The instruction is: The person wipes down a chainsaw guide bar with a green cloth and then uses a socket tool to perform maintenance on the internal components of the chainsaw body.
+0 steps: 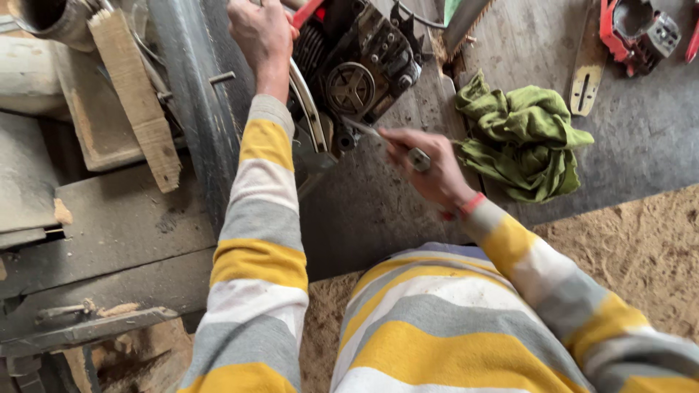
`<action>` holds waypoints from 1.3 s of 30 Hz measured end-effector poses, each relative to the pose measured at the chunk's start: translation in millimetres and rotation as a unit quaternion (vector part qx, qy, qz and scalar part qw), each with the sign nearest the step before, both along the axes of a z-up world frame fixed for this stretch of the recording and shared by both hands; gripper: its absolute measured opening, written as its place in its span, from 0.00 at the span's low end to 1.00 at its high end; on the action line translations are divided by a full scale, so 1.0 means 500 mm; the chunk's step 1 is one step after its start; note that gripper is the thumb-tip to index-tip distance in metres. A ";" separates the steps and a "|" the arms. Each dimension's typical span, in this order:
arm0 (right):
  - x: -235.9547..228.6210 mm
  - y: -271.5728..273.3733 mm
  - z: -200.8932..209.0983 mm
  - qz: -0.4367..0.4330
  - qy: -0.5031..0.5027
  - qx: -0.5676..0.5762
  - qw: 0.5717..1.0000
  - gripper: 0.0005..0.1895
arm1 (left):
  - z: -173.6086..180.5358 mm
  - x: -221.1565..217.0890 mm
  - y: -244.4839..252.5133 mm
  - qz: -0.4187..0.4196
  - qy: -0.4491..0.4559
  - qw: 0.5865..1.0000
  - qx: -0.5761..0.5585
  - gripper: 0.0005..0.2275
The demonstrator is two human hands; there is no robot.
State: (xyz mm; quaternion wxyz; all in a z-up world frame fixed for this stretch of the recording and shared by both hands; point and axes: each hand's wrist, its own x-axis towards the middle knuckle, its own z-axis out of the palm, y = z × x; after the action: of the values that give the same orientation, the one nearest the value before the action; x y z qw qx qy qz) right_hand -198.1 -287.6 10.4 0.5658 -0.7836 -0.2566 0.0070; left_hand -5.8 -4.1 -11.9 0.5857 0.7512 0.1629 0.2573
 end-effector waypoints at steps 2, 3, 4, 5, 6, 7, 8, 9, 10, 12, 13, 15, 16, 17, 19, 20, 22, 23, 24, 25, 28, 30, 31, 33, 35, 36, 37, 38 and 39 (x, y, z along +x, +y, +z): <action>-0.022 -0.020 0.006 0.010 0.039 0.026 0.999 0.18 | 0.009 0.008 0.003 0.023 0.015 1.000 0.005 0.14; -0.029 -0.025 0.007 0.014 0.062 0.038 0.997 0.19 | 0.001 0.007 0.002 0.021 0.013 1.000 0.014 0.14; -0.016 -0.017 0.003 0.018 0.039 0.033 0.999 0.19 | -0.010 0.008 0.001 0.019 0.012 0.999 0.023 0.15; 0.001 0.001 -0.004 0.019 0.019 0.028 0.999 0.19 | -0.022 0.011 0.000 0.004 -0.018 1.000 0.001 0.15; 0.013 0.011 -0.008 0.020 -0.001 0.024 1.000 0.19 | -0.032 0.017 -0.001 -0.011 -0.049 0.999 -0.022 0.15; 0.012 0.013 -0.007 0.019 0.015 0.023 0.999 0.19 | -0.041 0.013 0.000 -0.026 -0.077 0.996 -0.044 0.15; 0.009 0.014 -0.005 0.017 0.030 0.022 0.999 0.18 | -0.046 0.001 0.002 -0.020 -0.049 0.998 -0.030 0.16; 0.019 0.018 -0.001 0.015 0.036 0.022 0.999 0.18 | -0.037 0.006 0.005 -0.015 -0.030 0.999 -0.015 0.16; 0.008 0.009 0.008 0.024 0.042 0.029 0.998 0.20 | -0.024 0.011 0.010 -0.009 -0.011 1.000 0.001 0.17; -0.027 -0.020 0.029 0.048 0.056 0.039 0.997 0.25 | -0.010 0.019 -0.001 0.051 0.020 0.998 0.025 0.13; -0.024 -0.013 0.027 0.036 0.056 0.029 0.997 0.22 | -0.011 0.015 -0.001 0.081 0.041 0.995 0.039 0.11; -0.019 0.003 0.019 0.009 0.057 0.009 0.998 0.16 | -0.025 0.009 0.005 0.030 0.004 0.999 0.037 0.14; -0.007 0.013 0.012 0.009 0.059 0.014 0.998 0.16 | -0.035 0.008 0.003 0.002 -0.014 0.999 0.035 0.16; 0.016 0.025 0.006 0.009 0.060 0.019 0.998 0.16 | -0.040 0.009 0.003 -0.005 -0.012 1.000 0.009 0.15; 0.024 0.024 0.008 0.018 0.024 0.010 1.000 0.17 | -0.027 0.020 0.007 -0.021 -0.016 0.999 -0.042 0.14; 0.013 0.008 0.015 0.026 -0.013 -0.005 1.000 0.18 | -0.013 0.020 0.010 -0.009 -0.008 1.000 -0.019 0.13; 0.000 -0.024 0.025 0.025 -0.014 -0.012 1.000 0.18 | 0.007 0.009 0.003 0.021 0.008 1.000 0.019 0.12; -0.009 -0.031 0.026 0.015 0.026 -0.001 1.000 0.16 | 0.016 0.006 0.001 0.020 0.000 1.000 0.017 0.13; -0.012 -0.033 0.025 0.005 0.066 0.010 0.998 0.15 | 0.021 0.004 0.000 0.020 -0.008 1.000 0.015 0.14; -0.007 -0.035 0.025 0.013 0.048 -0.017 0.999 0.15 | 0.019 -0.004 -0.004 0.018 -0.013 1.000 0.013 0.15; 0.021 -0.031 0.032 0.035 0.005 -0.070 0.997 0.15 | 0.016 -0.006 -0.012 0.033 -0.026 0.999 -0.011 0.15; 0.034 -0.025 0.041 0.045 -0.014 -0.072 0.996 0.13 | 0.018 -0.010 -0.006 0.034 -0.003 0.999 0.018 0.18; 0.045 -0.024 0.044 0.048 -0.028 -0.065 0.996 0.13 | 0.020 -0.006 -0.007 0.035 0.007 0.999 0.029 0.20; 0.056 -0.024 0.043 0.053 -0.051 -0.054 0.996 0.14 | 0.017 -0.003 -0.003 0.023 -0.015 0.999 0.023 0.18; 0.072 -0.004 0.029 0.042 -0.078 -0.054 0.995 0.15 | 0.008 -0.006 -0.005 0.011 -0.035 0.999 0.015 0.16; 0.077 0.004 0.024 0.036 -0.092 -0.053 0.994 0.15 | 0.007 -0.006 -0.004 0.005 -0.045 0.999 0.011 0.15; 0.074 0.005 0.021 0.036 -0.079 -0.050 0.995 0.15 | 0.007 -0.009 -0.001 0.000 -0.055 0.998 0.007 0.14; 0.068 0.005 0.019 0.035 -0.066 -0.047 0.996 0.14 | 0.007 -0.013 -0.002 0.006 -0.036 0.999 0.003 0.15; 0.066 0.008 0.018 0.034 -0.056 -0.042 0.997 0.14 | 0.012 -0.010 -0.006 0.012 -0.021 1.000 0.000 0.16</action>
State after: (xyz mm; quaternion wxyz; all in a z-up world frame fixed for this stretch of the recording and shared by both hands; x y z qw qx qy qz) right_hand -165.1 -283.6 19.2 0.5162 -0.7967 -0.3142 -0.0065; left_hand -10.7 -6.9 -6.0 0.5855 0.7439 0.1599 0.2798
